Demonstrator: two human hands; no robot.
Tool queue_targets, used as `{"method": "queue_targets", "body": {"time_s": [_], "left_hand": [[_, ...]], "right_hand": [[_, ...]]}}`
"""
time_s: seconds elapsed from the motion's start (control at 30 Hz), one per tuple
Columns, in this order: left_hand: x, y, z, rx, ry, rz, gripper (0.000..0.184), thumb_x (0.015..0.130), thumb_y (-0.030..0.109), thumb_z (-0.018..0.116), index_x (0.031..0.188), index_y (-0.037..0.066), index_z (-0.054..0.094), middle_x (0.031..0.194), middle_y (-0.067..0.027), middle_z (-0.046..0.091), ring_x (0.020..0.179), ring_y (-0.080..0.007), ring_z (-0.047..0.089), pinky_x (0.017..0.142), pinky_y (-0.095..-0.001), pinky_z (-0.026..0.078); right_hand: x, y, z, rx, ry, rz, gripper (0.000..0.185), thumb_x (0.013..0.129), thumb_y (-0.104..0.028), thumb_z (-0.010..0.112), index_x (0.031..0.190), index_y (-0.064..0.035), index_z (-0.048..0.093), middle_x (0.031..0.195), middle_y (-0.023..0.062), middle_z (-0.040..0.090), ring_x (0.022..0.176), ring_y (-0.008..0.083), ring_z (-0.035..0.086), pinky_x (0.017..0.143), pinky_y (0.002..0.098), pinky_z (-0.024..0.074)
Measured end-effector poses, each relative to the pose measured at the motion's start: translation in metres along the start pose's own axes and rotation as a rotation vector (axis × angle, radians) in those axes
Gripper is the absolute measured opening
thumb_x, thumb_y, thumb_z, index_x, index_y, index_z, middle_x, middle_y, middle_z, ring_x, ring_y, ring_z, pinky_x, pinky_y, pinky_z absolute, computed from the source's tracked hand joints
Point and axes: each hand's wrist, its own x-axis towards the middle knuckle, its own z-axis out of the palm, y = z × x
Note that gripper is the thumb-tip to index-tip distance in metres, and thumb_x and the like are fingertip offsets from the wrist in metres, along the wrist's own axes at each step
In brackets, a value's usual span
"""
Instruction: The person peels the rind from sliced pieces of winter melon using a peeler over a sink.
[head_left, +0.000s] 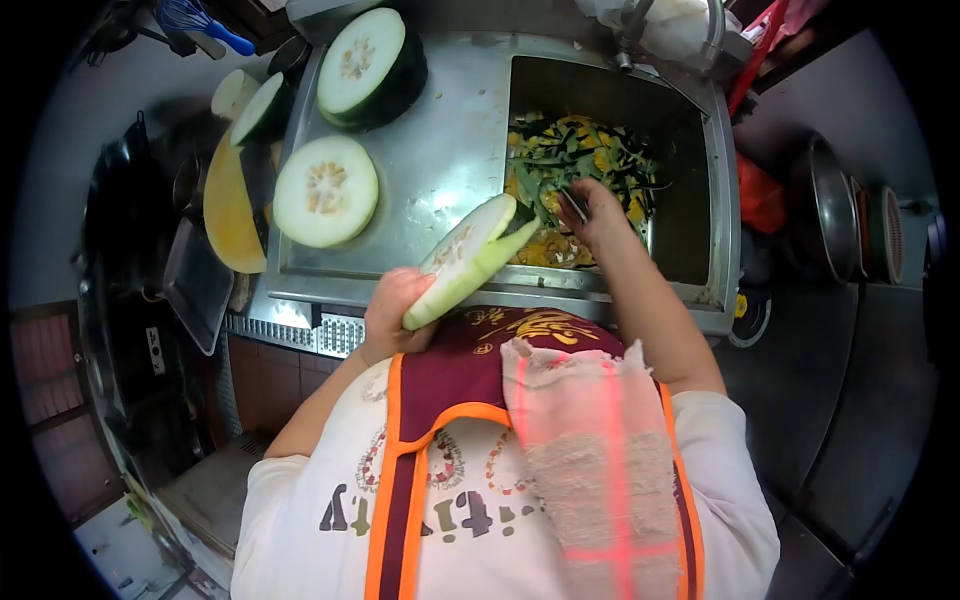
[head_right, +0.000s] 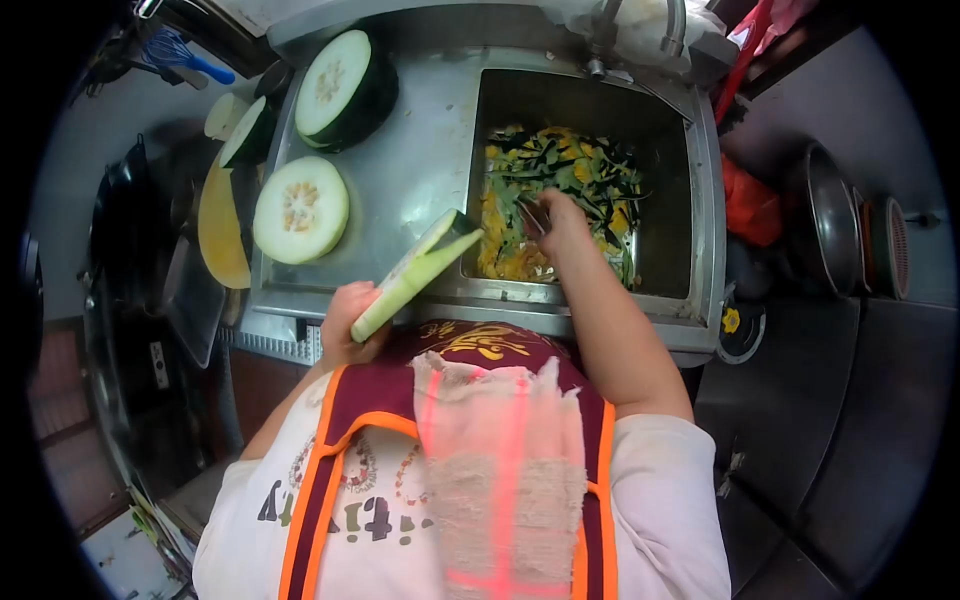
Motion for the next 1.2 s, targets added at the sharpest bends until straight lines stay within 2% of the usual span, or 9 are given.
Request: {"method": "queue_targets", "body": {"time_s": [0.27, 0.37, 0.43, 0.5, 0.6, 0.77, 0.83, 0.87, 1.2], "left_hand": [[0.006, -0.004, 0.001, 0.027, -0.038, 0.009, 0.036, 0.066, -0.001, 0.068, 0.101, 0.0, 0.06, 0.09, -0.0153, 0.061, 0.082, -0.0341, 0.059, 0.077, -0.0398, 0.048], [0.005, -0.001, 0.001, 0.033, -0.023, -0.003, 0.035, 0.067, 0.0, 0.068, 0.101, 0.0, 0.059, 0.091, -0.015, 0.061, 0.082, -0.0338, 0.059, 0.076, -0.0396, 0.048], [0.001, 0.001, 0.001, 0.03, -0.008, 0.005, 0.035, 0.068, 0.0, 0.068, 0.102, 0.0, 0.059, 0.092, -0.0146, 0.06, 0.082, -0.0335, 0.059, 0.076, -0.0395, 0.048], [-0.009, -0.008, 0.0, 0.021, 0.001, 0.041, 0.036, 0.069, 0.0, 0.069, 0.103, 0.001, 0.058, 0.093, -0.0141, 0.06, 0.082, -0.0333, 0.059, 0.076, -0.0395, 0.048], [-0.01, -0.009, 0.0, 0.026, 0.017, 0.034, 0.035, 0.07, 0.002, 0.068, 0.103, 0.001, 0.058, 0.094, -0.014, 0.06, 0.083, -0.0331, 0.059, 0.077, -0.0397, 0.048], [0.001, -0.009, 0.004, 0.013, 0.0, 0.082, 0.036, 0.07, 0.004, 0.068, 0.104, 0.001, 0.057, 0.094, -0.0142, 0.059, 0.083, -0.0332, 0.058, 0.077, -0.0399, 0.048], [0.001, -0.011, 0.002, -0.014, -0.023, 0.09, 0.037, 0.071, 0.006, 0.068, 0.105, 0.003, 0.057, 0.091, -0.0133, 0.058, 0.082, -0.033, 0.058, 0.076, -0.0408, 0.047], [0.008, -0.007, -0.004, 0.051, -0.109, 0.066, 0.038, 0.07, 0.007, 0.068, 0.106, 0.003, 0.057, 0.091, -0.0135, 0.058, 0.083, -0.0334, 0.057, 0.076, -0.0412, 0.047], [0.107, 0.053, -0.037, 0.324, -0.555, -0.644, 0.037, 0.067, 0.014, 0.068, 0.099, -0.001, 0.059, 0.093, -0.0195, 0.057, 0.086, -0.037, 0.055, 0.078, -0.0409, 0.045]], "right_hand": [[-0.144, 0.0, 0.103, -0.324, -0.309, -0.528, 0.027, 0.072, -0.008, 0.063, 0.094, 0.0035, 0.051, 0.072, 0.0099, 0.058, 0.066, 0.0177, 0.057, 0.065, 0.0299, 0.0451], [-0.077, 0.001, 0.086, -0.072, -0.241, -0.241, 0.027, 0.072, -0.007, 0.061, 0.094, 0.0035, 0.049, 0.069, 0.0096, 0.056, 0.061, 0.019, 0.055, 0.059, 0.032, 0.0454], [0.013, 0.025, 0.032, -0.453, -0.003, -0.597, 0.018, 0.076, -0.003, 0.056, 0.093, 0.0034, 0.054, 0.072, 0.0134, 0.06, 0.061, 0.0242, 0.059, 0.057, 0.0343, 0.0524], [0.018, 0.036, 0.004, -0.158, 0.1, -0.03, 0.008, 0.079, -0.007, 0.055, 0.081, 0.0008, 0.056, 0.071, 0.0112, 0.06, 0.061, 0.0236, 0.059, 0.06, 0.0351, 0.0549], [-0.002, 0.013, 0.006, -0.147, 0.047, 0.149, 0.017, 0.082, -0.016, 0.056, 0.075, -0.0013, 0.056, 0.073, 0.0097, 0.061, 0.06, 0.0225, 0.06, 0.059, 0.0349, 0.0559], [-0.071, -0.011, 0.064, -0.277, -0.516, 0.037, 0.028, 0.08, -0.029, 0.056, 0.08, -0.001, 0.063, 0.073, 0.0114, 0.065, 0.056, 0.0212, 0.061, 0.056, 0.0305, 0.0525], [-0.096, -0.005, 0.083, -0.275, -0.508, 0.037, 0.03, 0.08, -0.029, 0.056, 0.08, -0.0004, 0.064, 0.071, 0.0118, 0.065, 0.054, 0.0209, 0.06, 0.055, 0.03, 0.051], [-0.105, -0.009, 0.086, -0.223, -0.534, 0.036, 0.026, 0.077, -0.021, 0.055, 0.092, -0.0021, 0.047, 0.079, 0.0162, 0.062, 0.055, 0.0194, 0.054, 0.053, 0.033, 0.0498], [-0.148, 0.02, 0.129, -0.298, -0.349, -0.411, 0.023, 0.076, -0.016, 0.058, 0.092, -0.0019, 0.047, 0.071, 0.0109, 0.057, 0.061, 0.0155, 0.052, 0.057, 0.0292, 0.045]]}}
